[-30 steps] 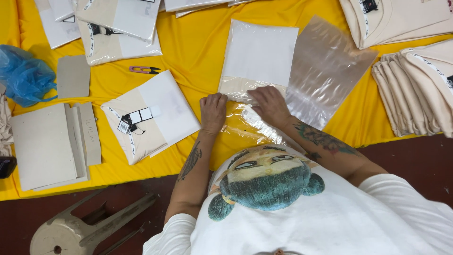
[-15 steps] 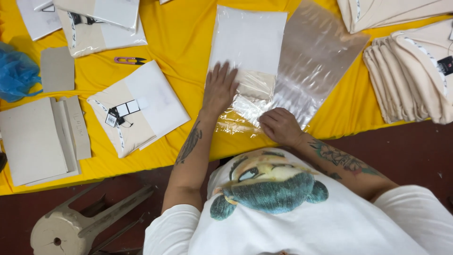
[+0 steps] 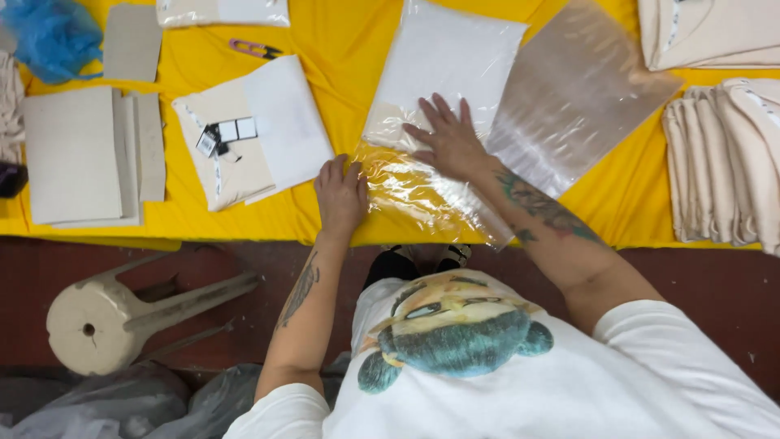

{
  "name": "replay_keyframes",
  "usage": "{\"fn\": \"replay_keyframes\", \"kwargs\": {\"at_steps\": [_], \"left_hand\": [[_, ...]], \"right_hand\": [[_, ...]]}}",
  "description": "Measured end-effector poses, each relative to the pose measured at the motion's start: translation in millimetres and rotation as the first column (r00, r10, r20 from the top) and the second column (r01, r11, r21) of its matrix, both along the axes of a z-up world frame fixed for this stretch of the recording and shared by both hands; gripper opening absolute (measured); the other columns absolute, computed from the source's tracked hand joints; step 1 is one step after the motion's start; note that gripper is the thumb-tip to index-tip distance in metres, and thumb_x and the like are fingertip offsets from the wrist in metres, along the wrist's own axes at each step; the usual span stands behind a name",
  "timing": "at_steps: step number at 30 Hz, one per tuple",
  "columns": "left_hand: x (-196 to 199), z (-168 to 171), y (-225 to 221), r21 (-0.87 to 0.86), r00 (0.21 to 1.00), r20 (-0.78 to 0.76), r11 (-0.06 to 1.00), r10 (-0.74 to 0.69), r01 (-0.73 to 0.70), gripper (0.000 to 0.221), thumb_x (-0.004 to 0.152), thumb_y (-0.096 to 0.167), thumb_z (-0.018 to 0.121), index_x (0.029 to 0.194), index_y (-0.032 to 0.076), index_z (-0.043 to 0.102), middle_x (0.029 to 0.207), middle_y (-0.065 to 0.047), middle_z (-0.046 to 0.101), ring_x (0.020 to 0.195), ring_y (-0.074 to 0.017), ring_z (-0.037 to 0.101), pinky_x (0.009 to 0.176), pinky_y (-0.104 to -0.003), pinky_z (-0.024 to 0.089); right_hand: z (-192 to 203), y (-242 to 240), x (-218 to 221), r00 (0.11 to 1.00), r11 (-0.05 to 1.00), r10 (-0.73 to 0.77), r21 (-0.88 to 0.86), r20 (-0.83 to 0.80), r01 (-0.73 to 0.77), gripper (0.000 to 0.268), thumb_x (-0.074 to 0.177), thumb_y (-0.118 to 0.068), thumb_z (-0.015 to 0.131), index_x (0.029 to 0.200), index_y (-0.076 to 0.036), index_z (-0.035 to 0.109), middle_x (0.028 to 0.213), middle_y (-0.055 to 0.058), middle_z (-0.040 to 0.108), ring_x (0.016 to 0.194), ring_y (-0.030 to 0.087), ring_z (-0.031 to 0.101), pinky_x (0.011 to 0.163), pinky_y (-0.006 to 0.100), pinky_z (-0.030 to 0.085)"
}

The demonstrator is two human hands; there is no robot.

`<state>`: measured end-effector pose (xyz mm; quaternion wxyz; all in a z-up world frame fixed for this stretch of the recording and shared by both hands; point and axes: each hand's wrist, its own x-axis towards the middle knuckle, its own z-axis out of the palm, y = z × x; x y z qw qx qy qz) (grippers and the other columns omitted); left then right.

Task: Packing folded t-shirts into clear plastic bags at a packaging station.

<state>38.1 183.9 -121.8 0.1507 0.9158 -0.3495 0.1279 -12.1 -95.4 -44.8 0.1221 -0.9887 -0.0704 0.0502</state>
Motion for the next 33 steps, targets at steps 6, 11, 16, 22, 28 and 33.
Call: {"fn": "replay_keyframes", "kwargs": {"at_steps": [6, 11, 16, 22, 28, 33], "left_hand": [[-20.1, -3.3, 35.7, -0.063, 0.927, -0.338, 0.979, 0.159, -0.191, 0.054, 0.088, 0.027, 0.074, 0.139, 0.019, 0.058, 0.112, -0.010, 0.061, 0.105, -0.0326, 0.064, 0.093, -0.043, 0.053], [-16.5, 18.4, 21.4, -0.092, 0.620, -0.769, 0.935, 0.152, -0.343, 0.058, 0.097, 0.015, 0.064, 0.151, 0.010, 0.043, 0.101, -0.027, 0.073, 0.101, -0.0534, 0.068, 0.092, -0.062, 0.050], [-18.4, 4.3, 32.6, -0.106, 0.682, -0.722, 0.956, 0.115, -0.274, 0.057, 0.097, 0.020, 0.068, 0.149, 0.019, 0.047, 0.102, -0.014, 0.076, 0.100, -0.0416, 0.071, 0.092, -0.053, 0.053], [-15.9, 2.5, 41.6, -0.103, 0.670, -0.730, 0.947, 0.136, -0.304, 0.062, 0.095, 0.023, 0.071, 0.151, 0.023, 0.043, 0.103, -0.008, 0.077, 0.101, -0.0365, 0.073, 0.093, -0.051, 0.054], [-15.6, 26.3, 36.9, -0.112, 0.618, -0.777, 0.939, 0.121, -0.325, 0.061, 0.096, 0.022, 0.069, 0.152, 0.021, 0.044, 0.106, -0.009, 0.078, 0.103, -0.0338, 0.074, 0.093, -0.046, 0.056], [-17.3, 48.3, 31.9, -0.085, 0.559, -0.816, 0.923, 0.151, -0.375, 0.062, 0.097, 0.022, 0.068, 0.154, 0.021, 0.044, 0.111, -0.008, 0.076, 0.106, -0.0295, 0.073, 0.096, -0.043, 0.057]], "right_hand": [[38.4, 28.7, 0.2, 0.994, 0.798, 0.074, 0.594, 0.075, -0.104, 0.038, 0.108, -0.039, 0.055, 0.131, -0.012, 0.070, 0.131, 0.019, 0.068, 0.137, 0.044, 0.050, 0.113, 0.057, 0.039], [36.4, 11.8, -59.9, 0.995, 0.835, -0.099, 0.547, 0.032, 0.066, 0.036, 0.108, -0.035, 0.057, 0.131, -0.010, 0.069, 0.130, 0.019, 0.068, 0.134, 0.043, 0.052, 0.111, 0.055, 0.041], [71.4, -35.1, -144.6, 0.925, 0.852, -0.370, 0.429, 0.089, 0.300, 0.034, 0.108, -0.032, 0.058, 0.131, -0.008, 0.067, 0.129, 0.019, 0.068, 0.131, 0.041, 0.054, 0.109, 0.053, 0.043], [76.6, -9.2, -137.6, 0.907, 0.854, -0.379, 0.447, 0.184, 0.266, 0.033, 0.109, -0.029, 0.059, 0.131, -0.006, 0.065, 0.128, 0.019, 0.067, 0.128, 0.040, 0.056, 0.107, 0.051, 0.045], [87.0, 40.7, -75.7, 0.917, 0.855, -0.287, 0.506, 0.278, 0.114, 0.031, 0.109, -0.025, 0.060, 0.132, -0.004, 0.064, 0.127, 0.019, 0.067, 0.124, 0.038, 0.058, 0.104, 0.049, 0.047], [97.2, 51.1, -49.1, 0.907, 0.858, -0.241, 0.513, 0.344, 0.033, 0.030, 0.109, -0.022, 0.061, 0.132, -0.003, 0.062, 0.126, 0.019, 0.067, 0.121, 0.037, 0.060, 0.102, 0.048, 0.048]]}}
